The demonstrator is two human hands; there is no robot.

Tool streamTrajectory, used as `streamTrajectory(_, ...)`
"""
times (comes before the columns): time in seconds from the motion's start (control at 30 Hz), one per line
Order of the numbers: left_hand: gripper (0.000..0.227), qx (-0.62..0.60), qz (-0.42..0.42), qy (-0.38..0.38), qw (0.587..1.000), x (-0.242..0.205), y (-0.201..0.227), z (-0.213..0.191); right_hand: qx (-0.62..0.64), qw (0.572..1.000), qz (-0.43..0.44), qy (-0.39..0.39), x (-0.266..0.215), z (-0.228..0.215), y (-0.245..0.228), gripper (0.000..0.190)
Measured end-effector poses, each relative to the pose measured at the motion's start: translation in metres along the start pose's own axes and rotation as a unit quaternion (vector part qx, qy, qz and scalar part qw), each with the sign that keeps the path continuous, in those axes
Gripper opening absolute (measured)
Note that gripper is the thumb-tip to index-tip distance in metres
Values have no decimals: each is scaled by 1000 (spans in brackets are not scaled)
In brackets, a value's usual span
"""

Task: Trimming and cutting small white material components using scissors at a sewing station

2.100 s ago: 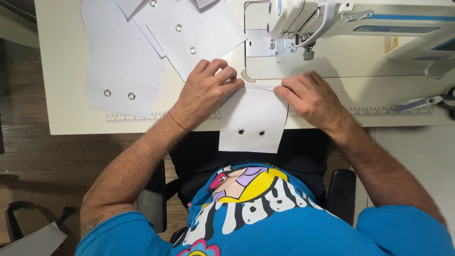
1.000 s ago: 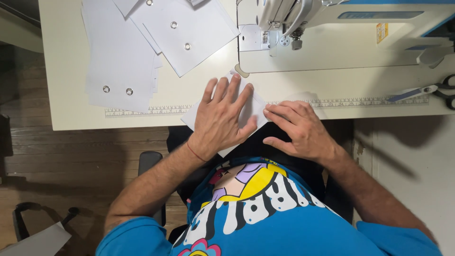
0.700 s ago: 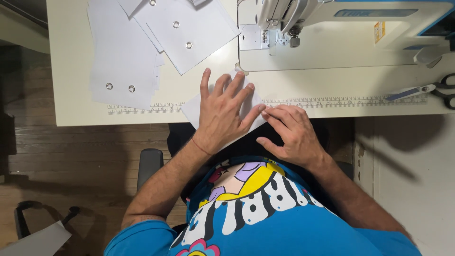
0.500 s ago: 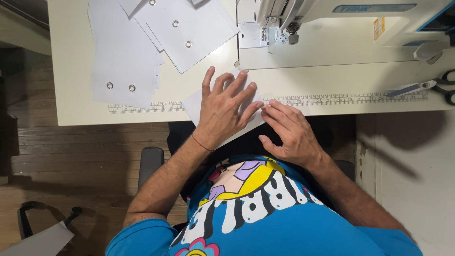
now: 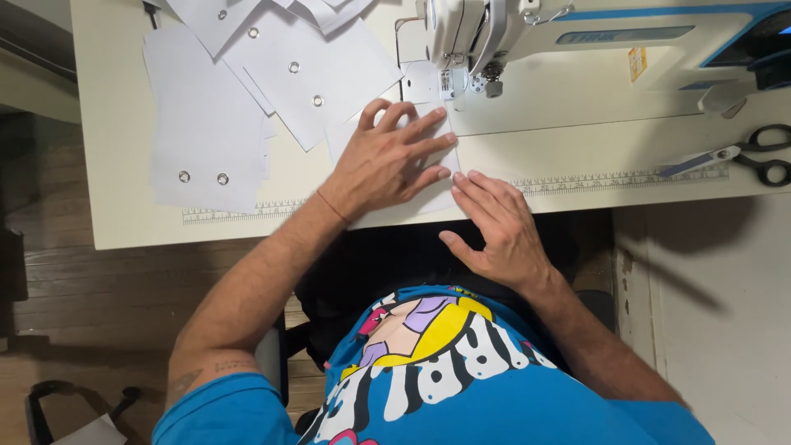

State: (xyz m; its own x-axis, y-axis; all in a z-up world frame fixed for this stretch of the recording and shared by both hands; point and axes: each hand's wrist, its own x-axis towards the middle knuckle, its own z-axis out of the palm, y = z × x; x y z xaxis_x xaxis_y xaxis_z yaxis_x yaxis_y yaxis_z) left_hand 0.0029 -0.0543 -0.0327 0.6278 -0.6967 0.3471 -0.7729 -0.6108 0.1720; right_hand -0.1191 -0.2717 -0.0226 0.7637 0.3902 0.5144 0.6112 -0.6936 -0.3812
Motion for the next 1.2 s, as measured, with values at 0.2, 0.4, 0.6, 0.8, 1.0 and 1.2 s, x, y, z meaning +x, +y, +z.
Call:
streamTrajectory(0.2, 48, -23, 30, -2, 999, 15, -19, -4, -17, 999, 30, -19, 11, 5, -4, 65)
streamTrajectory(0.4, 54, 28, 82, -25, 996, 28, -25, -29, -82, 994, 42, -63, 25, 0, -6, 70)
streamTrajectory(0.6, 58, -6, 80, -19, 997, 28, -27, -32, -88, 993, 47, -70, 26, 2, -7, 70)
streamTrajectory(0.8, 59, 2, 76, -40, 996, 29, -27, -32, -85, 992, 53, -70, 26, 2, -8, 71)
streamTrajectory(1.0, 55, -2, 79, -11, 997, 28, -23, -35, -84, 993, 48, -72, 26, 0, -9, 71)
streamTrajectory(1.2, 65, 7, 65, -32, 997, 25, -19, -32, -85, 992, 50, -75, 23, 1, -7, 74)
